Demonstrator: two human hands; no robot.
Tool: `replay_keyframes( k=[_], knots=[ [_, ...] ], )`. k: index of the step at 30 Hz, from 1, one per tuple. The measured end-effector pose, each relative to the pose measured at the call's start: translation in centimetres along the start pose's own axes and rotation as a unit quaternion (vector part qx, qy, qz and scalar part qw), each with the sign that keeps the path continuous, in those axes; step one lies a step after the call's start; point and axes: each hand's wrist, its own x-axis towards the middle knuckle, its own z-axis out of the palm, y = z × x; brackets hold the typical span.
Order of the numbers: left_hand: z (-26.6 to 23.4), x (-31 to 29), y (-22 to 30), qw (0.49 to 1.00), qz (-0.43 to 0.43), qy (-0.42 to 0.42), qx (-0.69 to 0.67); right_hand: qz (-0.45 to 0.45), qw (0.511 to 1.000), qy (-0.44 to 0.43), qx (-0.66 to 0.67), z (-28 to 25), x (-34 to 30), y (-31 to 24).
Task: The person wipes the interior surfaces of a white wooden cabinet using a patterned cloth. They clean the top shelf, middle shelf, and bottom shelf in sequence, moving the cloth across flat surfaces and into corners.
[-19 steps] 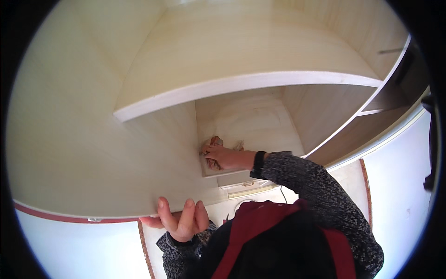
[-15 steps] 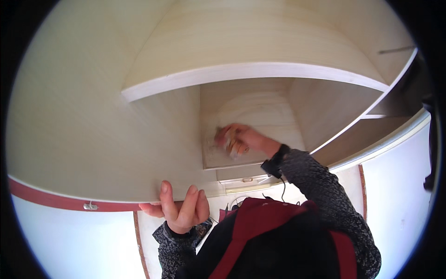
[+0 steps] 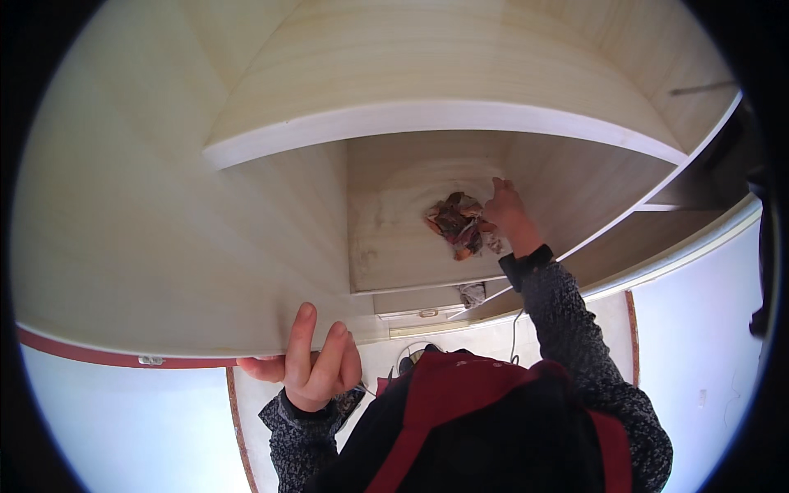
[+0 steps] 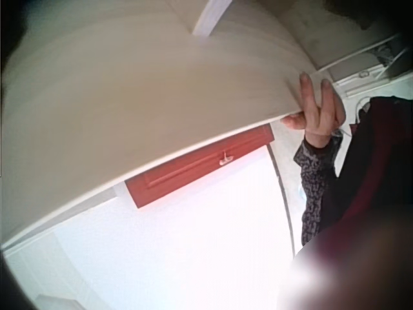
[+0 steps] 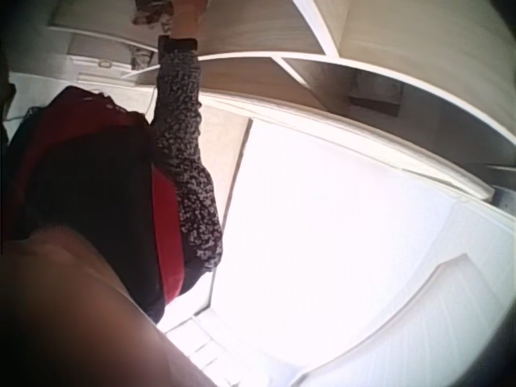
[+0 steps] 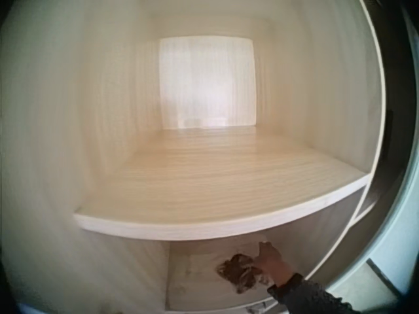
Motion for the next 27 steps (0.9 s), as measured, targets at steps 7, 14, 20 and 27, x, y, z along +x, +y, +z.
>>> replay_keyframes(
  k=[7, 14, 20, 27],
  knots=[
    [0.0, 0.0, -0.1, 1.000, 0.004, 0.023, -0.010, -0.137, 0.975, -0.124, -0.123, 3.3, -5.6, -3.8],
    [-0.7, 0.5, -0.2, 0.998, 0.062, -0.003, 0.027, -0.120, 0.968, -0.028, -0.220, 8.5, 7.5, -0.7],
    [-0.9, -0.2, 0.2, 0.999, -0.032, -0.018, -0.003, -0.297, 0.946, -0.110, -0.072, 9.0, -2.0, -14.4],
    [-1.0, -0.5, 0.0, 0.997, 0.050, 0.008, 0.055, -0.199, 0.877, -0.278, -0.339, 2.3, -2.0, -7.1]
  ],
)
